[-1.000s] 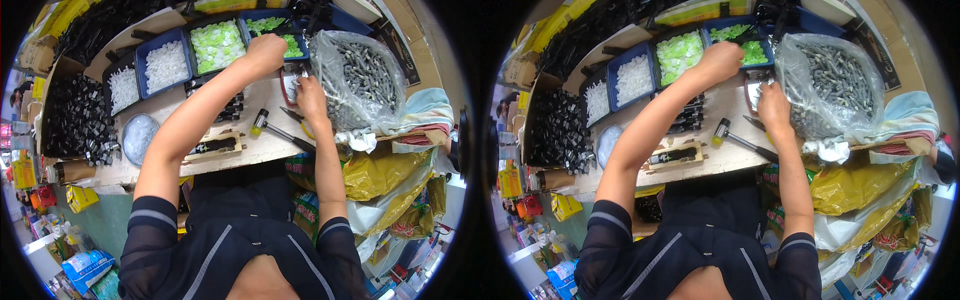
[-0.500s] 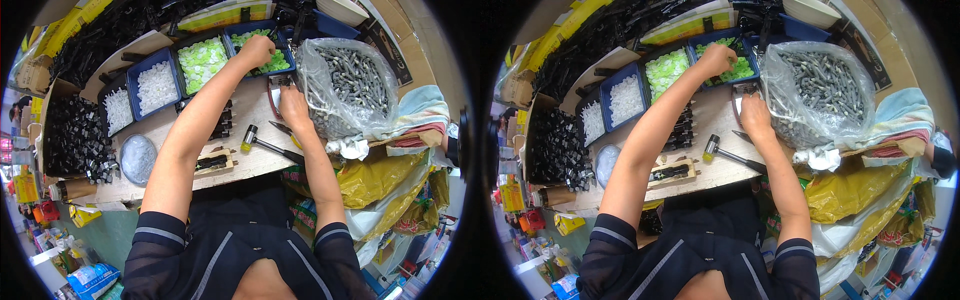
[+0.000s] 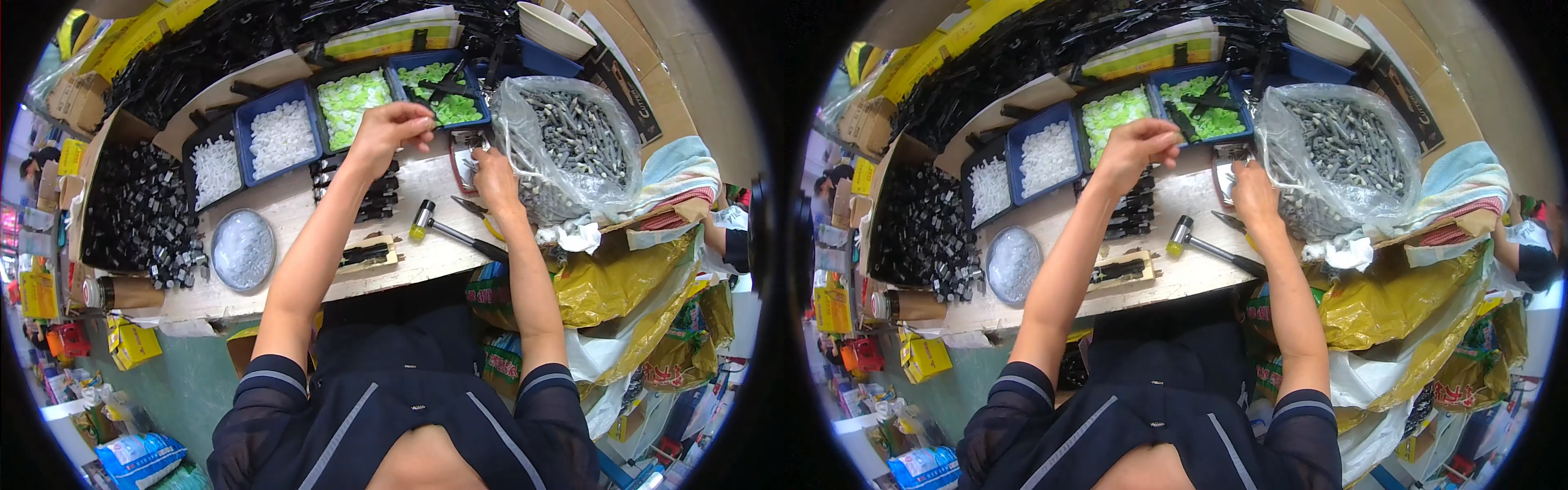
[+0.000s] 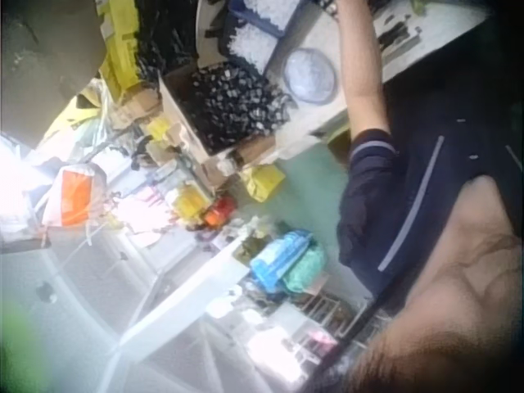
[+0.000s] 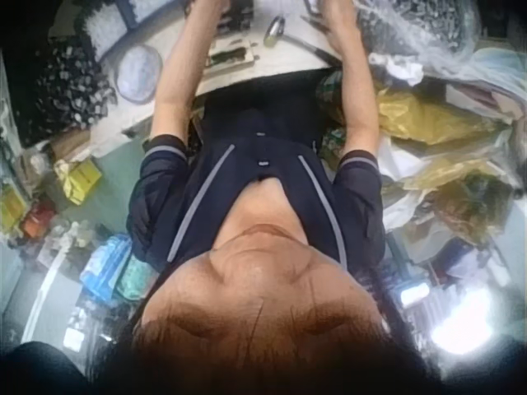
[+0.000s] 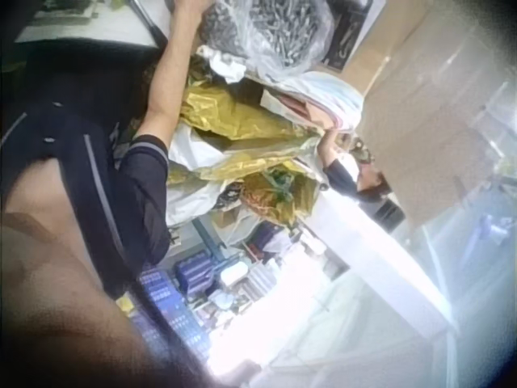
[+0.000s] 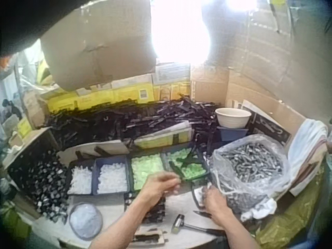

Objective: Assembling small plastic components on a workbench using a jig and a hammer.

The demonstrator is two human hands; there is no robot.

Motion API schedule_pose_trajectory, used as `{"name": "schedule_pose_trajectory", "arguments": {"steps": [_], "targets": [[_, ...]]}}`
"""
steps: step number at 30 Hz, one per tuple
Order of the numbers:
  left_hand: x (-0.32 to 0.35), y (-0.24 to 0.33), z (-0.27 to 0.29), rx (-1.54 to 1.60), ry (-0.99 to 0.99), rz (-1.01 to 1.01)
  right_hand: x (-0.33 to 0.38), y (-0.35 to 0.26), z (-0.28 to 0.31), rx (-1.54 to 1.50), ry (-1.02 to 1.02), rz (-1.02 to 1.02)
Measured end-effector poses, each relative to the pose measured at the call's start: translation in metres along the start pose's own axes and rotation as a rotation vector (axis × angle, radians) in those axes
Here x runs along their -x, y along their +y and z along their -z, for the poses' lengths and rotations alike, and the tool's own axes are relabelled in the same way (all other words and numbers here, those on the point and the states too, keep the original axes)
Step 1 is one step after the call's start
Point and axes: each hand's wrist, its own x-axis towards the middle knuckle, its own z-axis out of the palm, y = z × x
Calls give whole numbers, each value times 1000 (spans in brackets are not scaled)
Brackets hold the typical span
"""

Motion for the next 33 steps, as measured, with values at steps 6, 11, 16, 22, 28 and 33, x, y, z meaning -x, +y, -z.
{"name": "schedule_pose_trajectory", "arguments": {"steps": [6,11,16,22,28,33], "targets": [[91,-31,27,476,37,5,4,-11,9,-209,246,110],[145,-50,32,627,20,-59,43,-77,28,-1342,-292,-146],[175,-51,38,608,35,-130,68,-125,15,-1507,-583,-77],[187,-51,45,596,37,-180,73,-142,9,-1551,-737,-117],[192,-48,44,535,72,-243,75,-150,7,-1587,-779,-137],[194,-48,46,440,117,-319,76,-150,5,-1622,-847,-156]]}}
